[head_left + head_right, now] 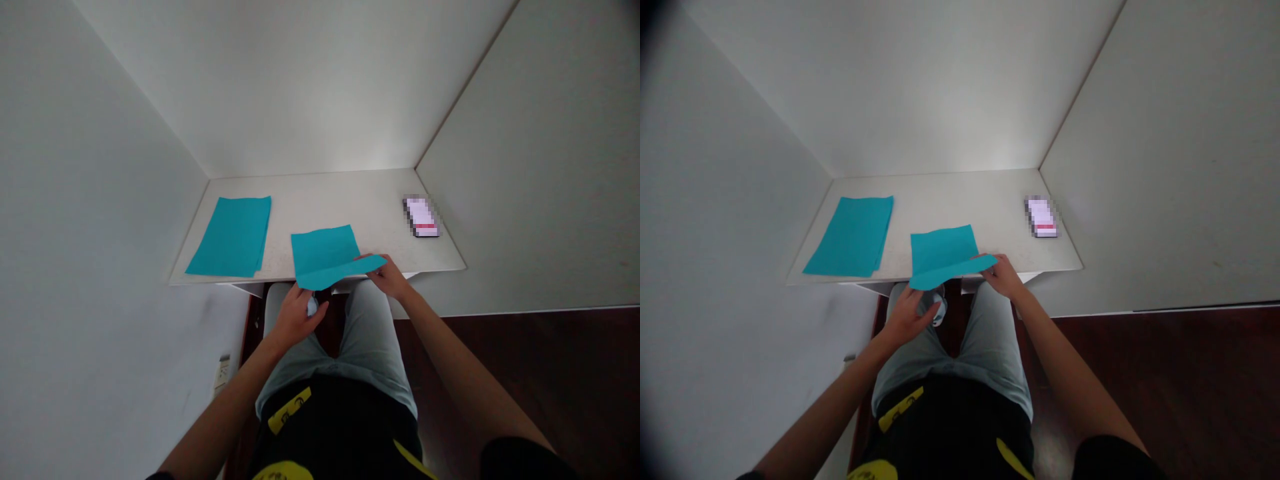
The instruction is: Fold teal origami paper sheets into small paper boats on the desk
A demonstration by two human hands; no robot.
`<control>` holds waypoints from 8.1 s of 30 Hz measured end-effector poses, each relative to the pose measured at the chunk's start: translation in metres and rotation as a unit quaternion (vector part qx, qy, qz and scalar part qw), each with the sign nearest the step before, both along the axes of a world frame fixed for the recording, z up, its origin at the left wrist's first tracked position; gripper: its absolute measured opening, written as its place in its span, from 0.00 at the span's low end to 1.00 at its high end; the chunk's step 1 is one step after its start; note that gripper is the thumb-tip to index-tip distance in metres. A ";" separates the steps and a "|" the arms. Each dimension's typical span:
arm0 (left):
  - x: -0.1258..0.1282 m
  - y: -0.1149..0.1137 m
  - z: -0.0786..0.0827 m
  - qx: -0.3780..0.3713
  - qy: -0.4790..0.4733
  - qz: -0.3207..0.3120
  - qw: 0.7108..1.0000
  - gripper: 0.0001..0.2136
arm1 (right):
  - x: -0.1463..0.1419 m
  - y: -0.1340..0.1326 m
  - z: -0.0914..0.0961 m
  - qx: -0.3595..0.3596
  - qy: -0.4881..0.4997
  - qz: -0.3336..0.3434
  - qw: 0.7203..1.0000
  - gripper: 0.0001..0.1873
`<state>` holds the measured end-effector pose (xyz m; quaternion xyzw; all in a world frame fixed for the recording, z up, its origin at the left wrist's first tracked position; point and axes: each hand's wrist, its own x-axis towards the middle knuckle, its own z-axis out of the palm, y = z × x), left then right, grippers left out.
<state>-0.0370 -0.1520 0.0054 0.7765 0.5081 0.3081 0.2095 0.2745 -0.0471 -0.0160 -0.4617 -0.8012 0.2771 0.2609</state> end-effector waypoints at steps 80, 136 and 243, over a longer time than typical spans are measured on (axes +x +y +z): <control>0.061 0.144 -0.030 0.004 0.207 0.031 0.978 0.32 | -0.079 0.080 -0.021 0.079 -0.223 -0.028 0.971 0.39; 0.000 0.123 -0.023 0.002 0.113 -0.012 0.993 0.23 | -0.063 0.013 0.004 0.100 -0.178 -0.163 0.965 0.23; 0.006 0.129 -0.020 0.029 0.213 -0.107 0.971 0.27 | -0.081 0.001 -0.011 0.087 -0.139 -0.004 0.986 0.36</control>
